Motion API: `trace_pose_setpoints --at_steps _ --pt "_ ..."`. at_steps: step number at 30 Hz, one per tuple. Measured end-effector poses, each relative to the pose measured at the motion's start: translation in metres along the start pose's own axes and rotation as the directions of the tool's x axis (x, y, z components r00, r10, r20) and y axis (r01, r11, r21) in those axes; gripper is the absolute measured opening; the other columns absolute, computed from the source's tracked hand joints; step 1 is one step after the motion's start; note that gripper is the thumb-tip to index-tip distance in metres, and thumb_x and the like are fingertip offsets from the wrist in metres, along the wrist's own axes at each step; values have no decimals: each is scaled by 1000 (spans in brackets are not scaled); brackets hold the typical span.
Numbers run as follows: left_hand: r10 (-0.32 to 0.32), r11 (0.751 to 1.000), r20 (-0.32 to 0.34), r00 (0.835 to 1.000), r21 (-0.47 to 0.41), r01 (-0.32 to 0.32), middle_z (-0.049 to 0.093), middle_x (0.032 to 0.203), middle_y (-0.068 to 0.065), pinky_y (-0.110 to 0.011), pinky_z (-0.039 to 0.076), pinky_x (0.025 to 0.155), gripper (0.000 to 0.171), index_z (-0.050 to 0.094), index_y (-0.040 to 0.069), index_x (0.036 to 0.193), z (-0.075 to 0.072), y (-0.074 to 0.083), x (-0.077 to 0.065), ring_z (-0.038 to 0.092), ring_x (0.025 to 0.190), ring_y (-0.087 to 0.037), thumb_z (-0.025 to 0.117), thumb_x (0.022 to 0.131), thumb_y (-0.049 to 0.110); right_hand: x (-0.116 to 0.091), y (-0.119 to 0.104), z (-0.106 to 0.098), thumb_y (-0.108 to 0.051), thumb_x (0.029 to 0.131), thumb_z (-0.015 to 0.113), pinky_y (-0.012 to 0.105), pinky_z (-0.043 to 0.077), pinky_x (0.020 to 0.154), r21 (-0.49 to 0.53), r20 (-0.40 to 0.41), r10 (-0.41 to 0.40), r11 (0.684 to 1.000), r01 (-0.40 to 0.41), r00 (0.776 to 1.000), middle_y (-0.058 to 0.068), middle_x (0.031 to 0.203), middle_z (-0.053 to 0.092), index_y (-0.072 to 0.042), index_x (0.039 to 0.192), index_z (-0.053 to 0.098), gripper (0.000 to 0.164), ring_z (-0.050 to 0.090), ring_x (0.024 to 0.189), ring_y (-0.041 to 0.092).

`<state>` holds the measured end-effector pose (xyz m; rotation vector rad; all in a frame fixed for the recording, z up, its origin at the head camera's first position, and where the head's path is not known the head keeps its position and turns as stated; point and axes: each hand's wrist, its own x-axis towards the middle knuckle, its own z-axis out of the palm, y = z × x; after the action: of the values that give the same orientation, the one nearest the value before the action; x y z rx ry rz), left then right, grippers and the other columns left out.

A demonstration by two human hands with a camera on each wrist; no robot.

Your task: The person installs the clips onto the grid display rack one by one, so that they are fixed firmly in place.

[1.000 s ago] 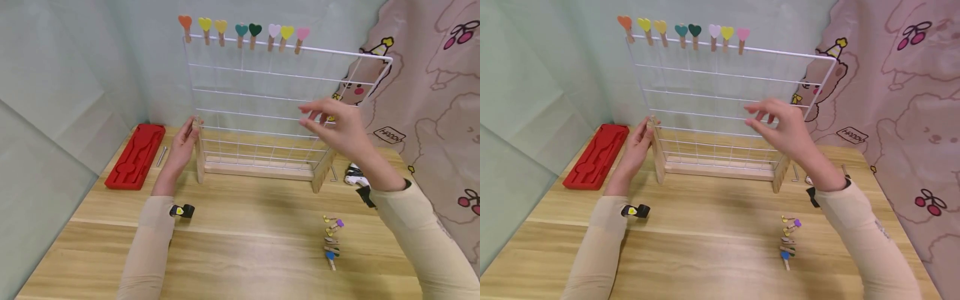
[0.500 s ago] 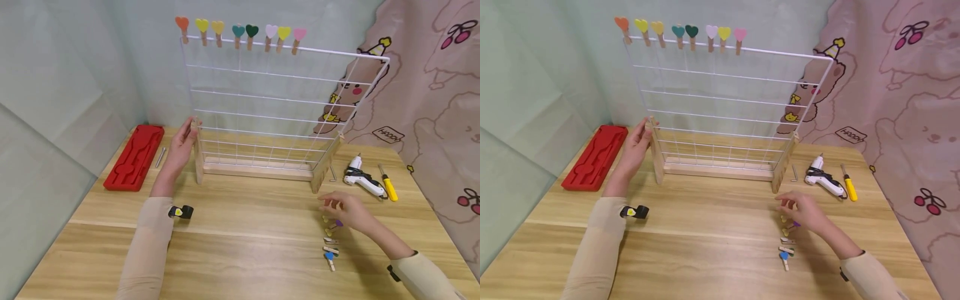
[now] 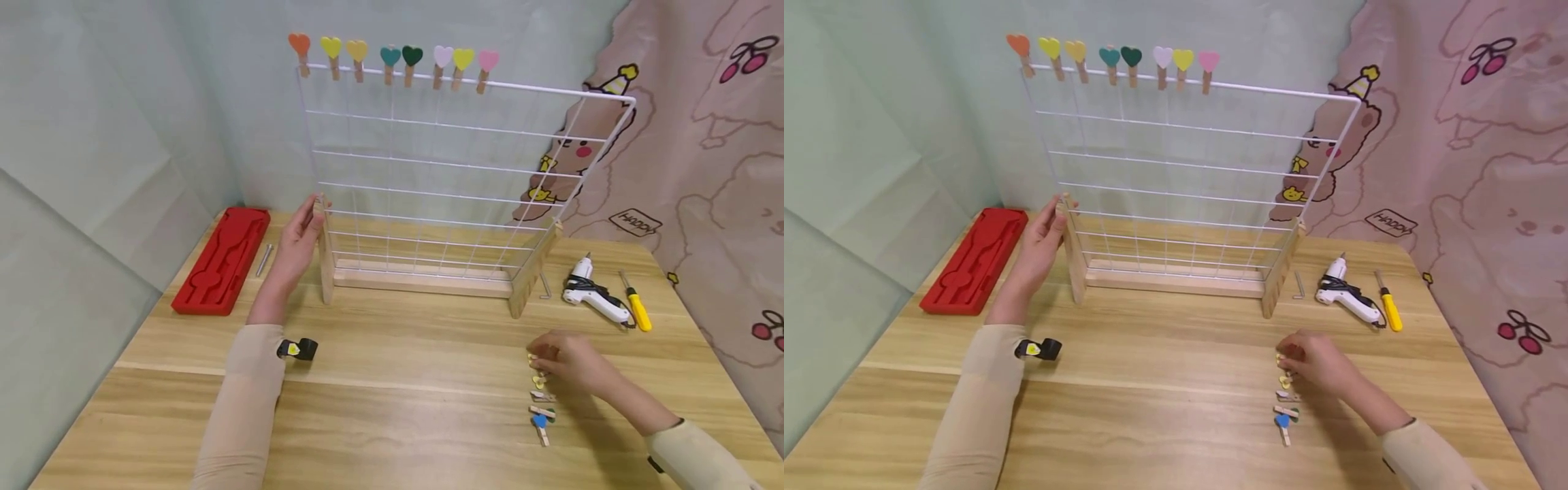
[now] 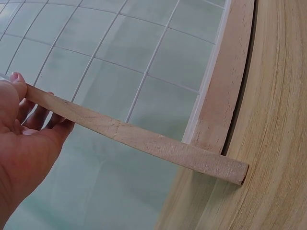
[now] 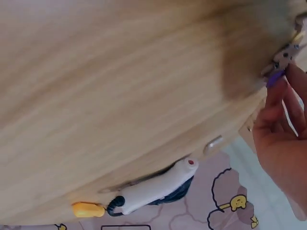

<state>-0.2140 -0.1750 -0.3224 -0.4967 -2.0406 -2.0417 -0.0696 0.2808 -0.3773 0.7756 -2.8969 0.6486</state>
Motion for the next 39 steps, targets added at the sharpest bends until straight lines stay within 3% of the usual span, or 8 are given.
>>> trace_pose_setpoints --at_steps 8,12,18,23,30,35,39 --pt "-20 1000 20 1000 -12 21 41 132 -10 -31 29 101 51 26 14 137 6 -1 0 34 122 -12 42 91 26 4 6 -13 -20 68 72 18 46 53 66 178 49 996 -62 983 -3 72 63 -5 87 65 25 55 62 1" --pt "-27 999 32 999 -34 28 40 132 -9 -34 27 102 49 26 15 137 7 1 1 34 123 -13 42 91 25 5 7 -17 -22 67 73 18 45 50 61 200 65 995 -79 978 -6 69 62 -9 81 65 21 52 59 0" --pt "-33 999 36 999 -22 34 38 133 -13 -36 26 102 50 24 11 137 9 12 -3 33 123 -15 41 92 22 5 7 -15 -18 67 73 15 45 50 3 147 -41 999 41 988 -7 71 64 -12 76 66 13 52 59 -3" --pt "-35 999 35 999 -15 36 38 133 -14 -35 26 102 49 24 10 138 9 20 -6 32 124 -15 40 92 21 8 1 -19 -12 65 74 8 42 48 -54 23 -159 986 160 987 -6 68 64 -10 77 67 14 53 57 -3" --pt "-37 999 30 999 -6 37 37 134 -15 -34 25 103 50 22 10 138 5 22 -6 30 125 -16 39 92 21 23 -9 -27 -4 59 75 7 41 46 -150 -196 -338 938 313 920 -5 68 64 -10 77 67 21 54 55 0" --pt "-43 999 32 999 -9 43 37 134 -14 -33 24 104 52 22 9 138 2 17 -7 29 126 -15 41 92 23 43 -23 -40 -9 68 69 10 42 45 -211 -277 -404 911 355 872 -3 67 64 -5 90 67 22 55 53 2" --pt "-33 999 28 999 -9 33 39 133 -11 -31 25 103 51 25 14 137 -1 8 -5 31 125 -13 42 91 25 64 -45 -58 -18 76 59 10 41 46 -233 -385 -456 889 394 803 -3 66 62 -4 89 67 21 53 54 4"
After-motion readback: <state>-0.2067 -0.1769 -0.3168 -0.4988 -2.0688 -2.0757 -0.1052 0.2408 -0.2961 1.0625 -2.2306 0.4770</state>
